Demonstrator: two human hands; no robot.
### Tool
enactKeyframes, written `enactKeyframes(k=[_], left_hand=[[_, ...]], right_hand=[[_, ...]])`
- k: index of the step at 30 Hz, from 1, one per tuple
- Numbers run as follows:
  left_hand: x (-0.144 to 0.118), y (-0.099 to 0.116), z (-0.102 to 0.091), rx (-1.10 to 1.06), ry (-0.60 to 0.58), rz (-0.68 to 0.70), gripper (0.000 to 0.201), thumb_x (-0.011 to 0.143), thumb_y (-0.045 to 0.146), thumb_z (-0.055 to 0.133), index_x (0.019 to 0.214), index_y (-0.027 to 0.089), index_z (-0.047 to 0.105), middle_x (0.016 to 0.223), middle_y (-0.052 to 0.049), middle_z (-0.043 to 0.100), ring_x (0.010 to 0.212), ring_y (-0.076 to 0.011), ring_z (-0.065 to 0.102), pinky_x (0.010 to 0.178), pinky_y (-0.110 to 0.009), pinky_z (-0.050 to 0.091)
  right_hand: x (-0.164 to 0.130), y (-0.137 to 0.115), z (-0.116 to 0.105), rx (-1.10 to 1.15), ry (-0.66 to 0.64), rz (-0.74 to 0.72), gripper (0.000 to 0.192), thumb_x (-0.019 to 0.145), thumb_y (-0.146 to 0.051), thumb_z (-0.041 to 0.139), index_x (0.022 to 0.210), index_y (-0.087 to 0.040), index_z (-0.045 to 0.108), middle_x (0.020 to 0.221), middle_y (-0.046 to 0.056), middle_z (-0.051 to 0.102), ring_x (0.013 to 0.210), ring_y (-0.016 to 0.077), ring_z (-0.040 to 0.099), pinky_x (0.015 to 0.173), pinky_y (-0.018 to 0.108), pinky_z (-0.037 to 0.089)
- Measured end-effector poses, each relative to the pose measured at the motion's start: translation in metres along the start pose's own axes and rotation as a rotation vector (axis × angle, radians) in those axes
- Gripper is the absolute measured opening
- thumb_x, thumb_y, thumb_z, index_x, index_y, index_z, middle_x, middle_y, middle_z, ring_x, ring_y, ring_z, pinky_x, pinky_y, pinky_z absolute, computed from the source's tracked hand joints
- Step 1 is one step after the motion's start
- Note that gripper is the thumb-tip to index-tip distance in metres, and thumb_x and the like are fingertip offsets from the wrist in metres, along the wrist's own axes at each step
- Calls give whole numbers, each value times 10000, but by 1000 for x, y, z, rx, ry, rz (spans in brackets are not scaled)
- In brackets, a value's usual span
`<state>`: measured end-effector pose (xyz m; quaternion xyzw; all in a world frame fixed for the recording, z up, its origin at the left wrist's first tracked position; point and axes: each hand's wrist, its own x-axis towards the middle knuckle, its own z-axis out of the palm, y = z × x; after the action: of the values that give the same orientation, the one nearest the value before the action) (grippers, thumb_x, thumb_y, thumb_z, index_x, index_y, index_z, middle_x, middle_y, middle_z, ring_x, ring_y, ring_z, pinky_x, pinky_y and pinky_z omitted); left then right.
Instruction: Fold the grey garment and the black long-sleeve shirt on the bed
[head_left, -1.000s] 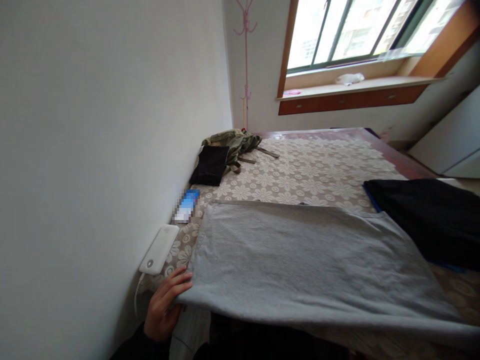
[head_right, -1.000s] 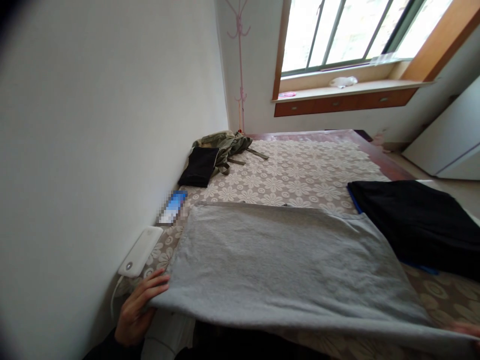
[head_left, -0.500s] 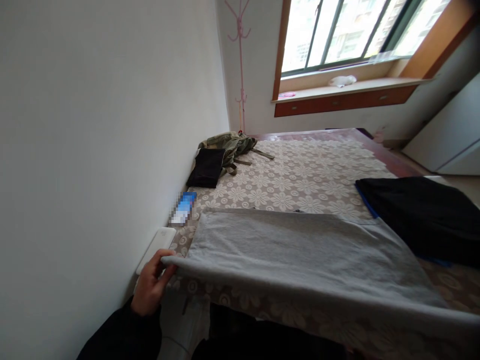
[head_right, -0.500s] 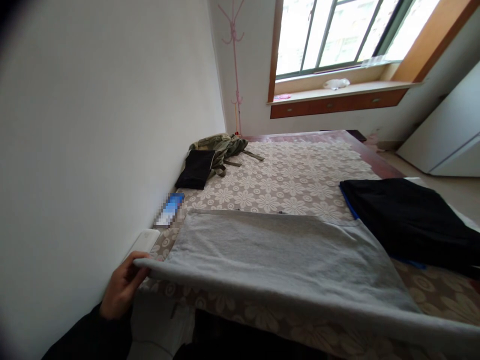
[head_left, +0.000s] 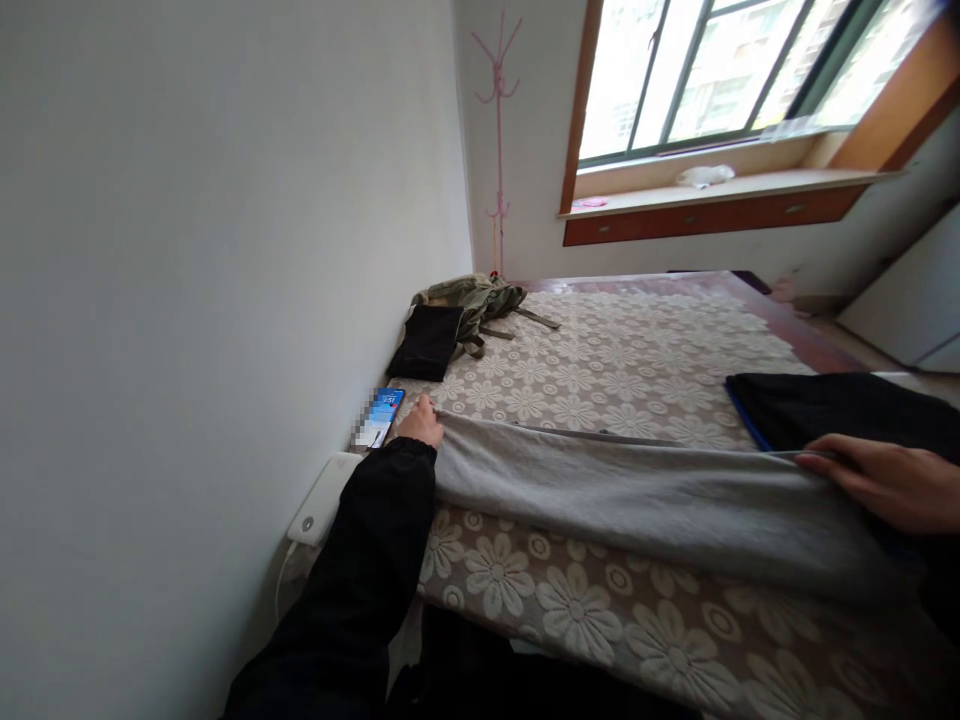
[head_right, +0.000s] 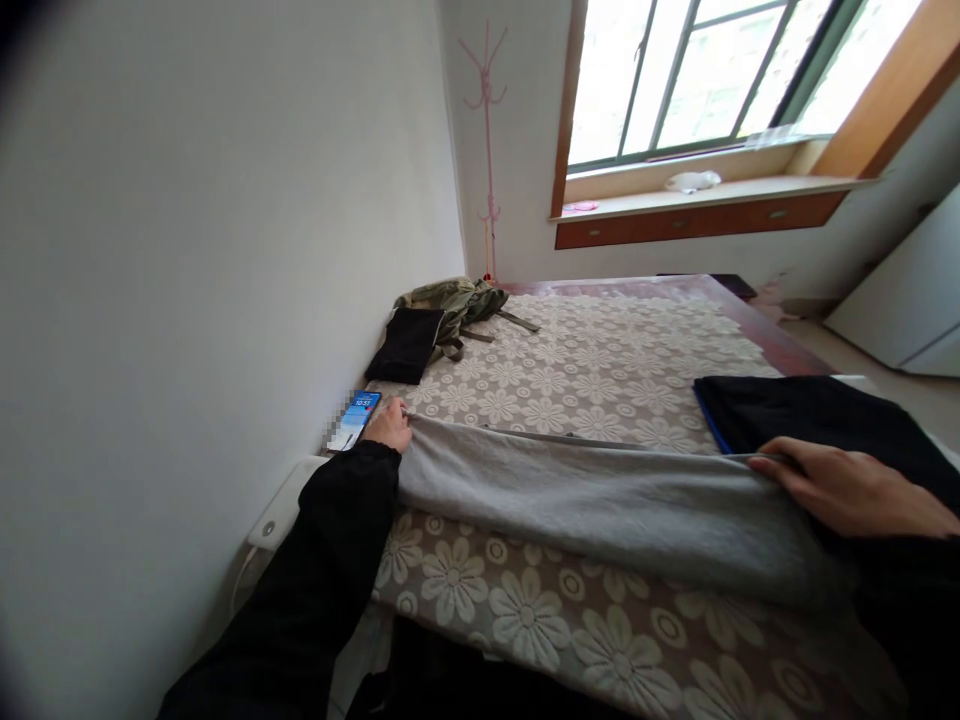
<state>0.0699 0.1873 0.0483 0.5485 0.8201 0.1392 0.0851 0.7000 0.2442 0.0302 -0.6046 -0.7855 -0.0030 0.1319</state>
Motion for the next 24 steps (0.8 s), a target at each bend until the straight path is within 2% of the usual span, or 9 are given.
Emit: enactKeyframes(k=[2, 3, 6, 9, 12, 14, 17, 20, 24], left_hand=[[-1, -4, 8, -6, 20, -21, 345, 893, 125, 517, 1233, 175, 546, 1200, -190, 707, 1063, -320, 716, 836, -387, 517], [-2, -6, 11, -9, 30, -28, 354, 899, 120, 499, 1248, 172, 534, 1209, -192, 704, 1061, -317, 718, 836, -387, 515], [-3, -10, 15, -12, 60, -38, 353, 938, 131, 439, 1283, 161, 509, 1209, -204, 702, 1058, -319, 721, 842, -394, 507], [-3, -10, 15, 0, 77, -41, 333, 985, 170, 392, 1304, 157, 488, 1210, -206, 704, 1077, -319, 719, 854, -390, 502], [-3, -8, 13, 21, 67, -51, 324, 1015, 209, 370, 1325, 166, 455, 1175, -183, 724, 1077, -298, 724, 867, -371, 505], [-1, -8, 11, 36, 51, -57, 322, 1022, 221, 370, 1333, 171, 440, 1160, -171, 733, 1078, -286, 725, 880, -362, 507], [4, -7, 6, 53, 20, -49, 310, 1023, 238, 379, 1316, 174, 458, 1163, -175, 733, 1086, -298, 720, 886, -374, 512], [7, -7, 4, 66, -4, -29, 294, 1018, 253, 400, 1288, 182, 491, 1164, -176, 731, 1078, -316, 719, 887, -395, 516], [3, -6, 7, 66, 13, -5, 315, 1023, 234, 378, 1317, 201, 486, 1225, -158, 710, 1079, -294, 713, 899, -390, 518]], right_hand=[[3, -6, -2, 59, -135, 94, 226, 960, -451, 650, 880, -291, 788, 773, 146, 711, 591, 212, 696, 563, 328, 414], [1, -11, -3, 59, -140, 128, 269, 978, -479, 610, 914, -284, 783, 784, 163, 710, 579, 216, 688, 551, 332, 401], [-8, -32, -3, -49, 14, 150, 453, 990, -611, 485, 964, -266, 779, 754, 188, 687, 426, 187, 551, 486, 323, 293], [-11, -59, -2, -137, 30, 240, 517, 992, -644, 416, 989, -269, 773, 765, 193, 697, 372, 150, 413, 502, 337, 247], [-9, -83, -4, -213, -96, 369, 493, 1011, -596, 359, 983, -275, 732, 894, 191, 743, 460, 195, 489, 571, 375, 302], [-8, -94, -7, -244, -171, 391, 467, 1021, -546, 323, 950, -266, 690, 995, 168, 758, 550, 238, 567, 614, 388, 320], [-10, -100, -5, -269, -202, 321, 435, 1033, -500, 308, 932, -248, 648, 1092, 137, 749, 617, 243, 608, 623, 386, 307], [-12, -95, 6, -357, -119, 157, 415, 1047, -427, 313, 945, -212, 654, 1049, 143, 727, 736, 263, 638, 622, 383, 300], [-11, -83, 16, -458, -10, -66, 360, 1012, -359, 406, 961, -167, 706, 1024, 176, 705, 919, 315, 624, 698, 415, 349]])
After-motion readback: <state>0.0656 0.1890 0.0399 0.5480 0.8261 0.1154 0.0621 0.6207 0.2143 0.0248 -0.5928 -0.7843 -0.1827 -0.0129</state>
